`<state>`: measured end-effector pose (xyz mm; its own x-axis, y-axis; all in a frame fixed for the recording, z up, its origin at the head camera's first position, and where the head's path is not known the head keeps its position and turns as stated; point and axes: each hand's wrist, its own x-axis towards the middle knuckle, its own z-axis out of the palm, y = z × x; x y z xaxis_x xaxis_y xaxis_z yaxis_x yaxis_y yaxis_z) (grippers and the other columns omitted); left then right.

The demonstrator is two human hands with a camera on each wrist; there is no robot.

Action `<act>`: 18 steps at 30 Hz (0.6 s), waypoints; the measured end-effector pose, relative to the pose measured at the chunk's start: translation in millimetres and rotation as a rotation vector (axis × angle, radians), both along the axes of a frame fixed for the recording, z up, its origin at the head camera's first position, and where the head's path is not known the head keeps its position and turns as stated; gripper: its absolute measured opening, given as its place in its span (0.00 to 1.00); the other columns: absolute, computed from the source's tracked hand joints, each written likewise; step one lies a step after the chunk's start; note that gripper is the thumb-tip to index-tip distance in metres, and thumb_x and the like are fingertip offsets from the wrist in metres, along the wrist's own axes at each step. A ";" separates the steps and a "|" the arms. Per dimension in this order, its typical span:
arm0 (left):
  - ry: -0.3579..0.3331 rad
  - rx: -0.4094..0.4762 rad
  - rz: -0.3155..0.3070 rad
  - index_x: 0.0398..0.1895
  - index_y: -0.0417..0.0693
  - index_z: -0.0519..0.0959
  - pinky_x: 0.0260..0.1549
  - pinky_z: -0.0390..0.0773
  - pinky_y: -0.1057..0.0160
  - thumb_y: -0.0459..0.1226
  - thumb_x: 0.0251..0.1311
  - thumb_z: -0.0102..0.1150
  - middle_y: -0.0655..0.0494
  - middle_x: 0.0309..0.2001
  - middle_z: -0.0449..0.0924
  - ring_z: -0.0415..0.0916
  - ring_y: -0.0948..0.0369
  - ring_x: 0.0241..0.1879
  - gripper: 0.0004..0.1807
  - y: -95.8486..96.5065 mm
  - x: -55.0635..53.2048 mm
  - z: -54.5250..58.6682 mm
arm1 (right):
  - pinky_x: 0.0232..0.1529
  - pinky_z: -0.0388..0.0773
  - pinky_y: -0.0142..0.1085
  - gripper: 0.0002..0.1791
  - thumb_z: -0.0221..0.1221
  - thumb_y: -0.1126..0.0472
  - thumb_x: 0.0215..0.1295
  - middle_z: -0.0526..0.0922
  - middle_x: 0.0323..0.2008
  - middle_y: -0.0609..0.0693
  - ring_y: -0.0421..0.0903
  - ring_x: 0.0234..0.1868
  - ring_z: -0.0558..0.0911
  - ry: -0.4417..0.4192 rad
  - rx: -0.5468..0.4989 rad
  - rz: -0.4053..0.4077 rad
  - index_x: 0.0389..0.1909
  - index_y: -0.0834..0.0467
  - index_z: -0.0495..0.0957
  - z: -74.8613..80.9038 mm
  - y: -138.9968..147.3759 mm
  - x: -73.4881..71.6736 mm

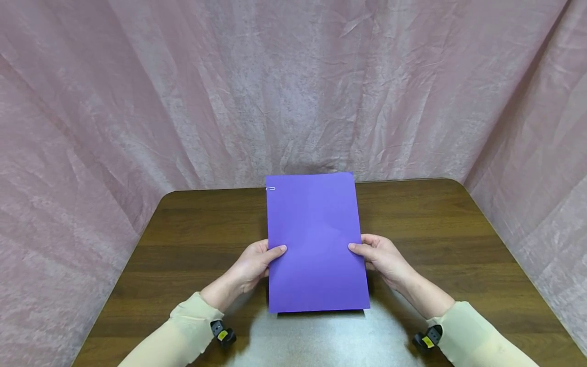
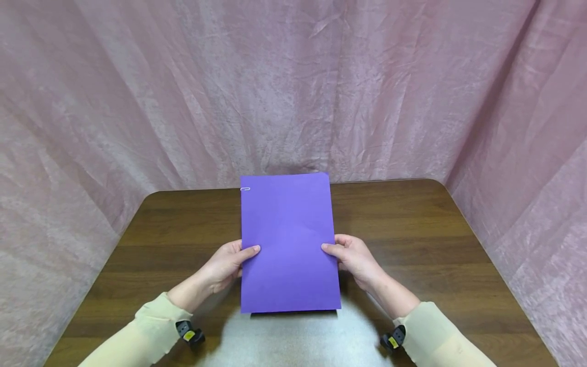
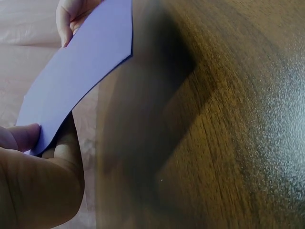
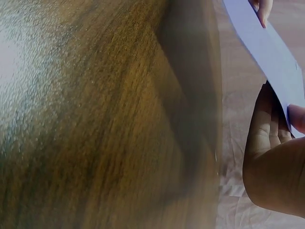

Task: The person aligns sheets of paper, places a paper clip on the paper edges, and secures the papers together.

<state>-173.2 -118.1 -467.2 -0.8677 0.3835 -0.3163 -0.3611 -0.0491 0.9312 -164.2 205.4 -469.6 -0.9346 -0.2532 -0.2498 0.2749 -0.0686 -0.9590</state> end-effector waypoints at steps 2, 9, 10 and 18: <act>-0.003 -0.002 0.000 0.56 0.34 0.72 0.36 0.87 0.58 0.37 0.74 0.56 0.50 0.37 0.88 0.87 0.58 0.35 0.16 -0.2 -0.5 -0.3 | 0.41 0.86 0.40 0.15 0.62 0.63 0.71 0.89 0.36 0.50 0.45 0.36 0.88 0.000 0.009 -0.003 0.51 0.70 0.77 0.3 -0.2 0.6; -0.015 -0.007 0.009 0.56 0.34 0.73 0.36 0.87 0.57 0.37 0.74 0.57 0.50 0.38 0.88 0.87 0.58 0.36 0.16 -2.6 -2.1 -2.1 | 0.38 0.85 0.39 0.13 0.63 0.63 0.71 0.89 0.34 0.50 0.44 0.34 0.88 0.003 0.038 -0.004 0.48 0.69 0.78 0.5 -2.2 0.3; -0.016 -0.009 0.011 0.56 0.34 0.73 0.36 0.87 0.57 0.37 0.74 0.57 0.49 0.38 0.88 0.87 0.57 0.36 0.16 -3.0 -2.4 -2.2 | 0.38 0.85 0.39 0.13 0.63 0.63 0.71 0.89 0.33 0.50 0.44 0.34 0.88 0.005 0.043 -0.005 0.48 0.69 0.78 0.4 -2.5 0.0; -0.040 -0.039 0.040 0.52 0.35 0.76 0.36 0.87 0.56 0.37 0.71 0.62 0.49 0.37 0.89 0.88 0.57 0.35 0.14 -6.5 -7.5 -3.3 | 0.36 0.85 0.37 0.15 0.64 0.62 0.70 0.89 0.33 0.50 0.44 0.33 0.87 0.001 0.082 -0.010 0.49 0.69 0.79 -0.1 -4.0 -2.9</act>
